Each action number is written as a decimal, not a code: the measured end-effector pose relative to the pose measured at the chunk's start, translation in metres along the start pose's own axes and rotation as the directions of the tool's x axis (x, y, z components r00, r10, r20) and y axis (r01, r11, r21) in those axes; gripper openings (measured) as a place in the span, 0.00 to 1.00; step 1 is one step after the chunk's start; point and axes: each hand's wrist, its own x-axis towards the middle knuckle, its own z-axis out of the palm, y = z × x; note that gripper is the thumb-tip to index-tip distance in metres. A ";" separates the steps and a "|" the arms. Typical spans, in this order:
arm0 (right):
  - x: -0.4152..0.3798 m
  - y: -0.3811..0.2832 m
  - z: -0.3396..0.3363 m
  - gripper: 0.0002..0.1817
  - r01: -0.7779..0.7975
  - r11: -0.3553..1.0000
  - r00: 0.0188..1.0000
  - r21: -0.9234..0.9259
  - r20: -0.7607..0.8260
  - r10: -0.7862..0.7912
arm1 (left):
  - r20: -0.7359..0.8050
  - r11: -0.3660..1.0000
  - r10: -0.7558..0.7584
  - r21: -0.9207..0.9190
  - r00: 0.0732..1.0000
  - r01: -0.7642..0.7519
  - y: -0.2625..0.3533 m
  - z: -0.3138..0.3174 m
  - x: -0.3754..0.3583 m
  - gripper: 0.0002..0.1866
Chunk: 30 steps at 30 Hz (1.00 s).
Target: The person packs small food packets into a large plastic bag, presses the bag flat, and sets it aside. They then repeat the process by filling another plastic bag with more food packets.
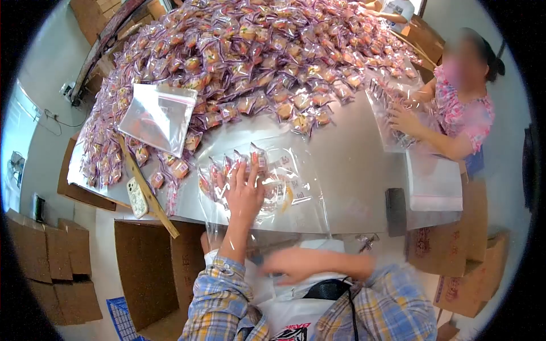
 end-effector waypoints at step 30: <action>0.005 0.213 -0.275 0.40 -0.955 0.295 0.106 -0.018 -0.952 0.287 | -0.081 0.993 0.029 -0.110 0.996 -0.037 -0.010 0.011 -0.006 0.30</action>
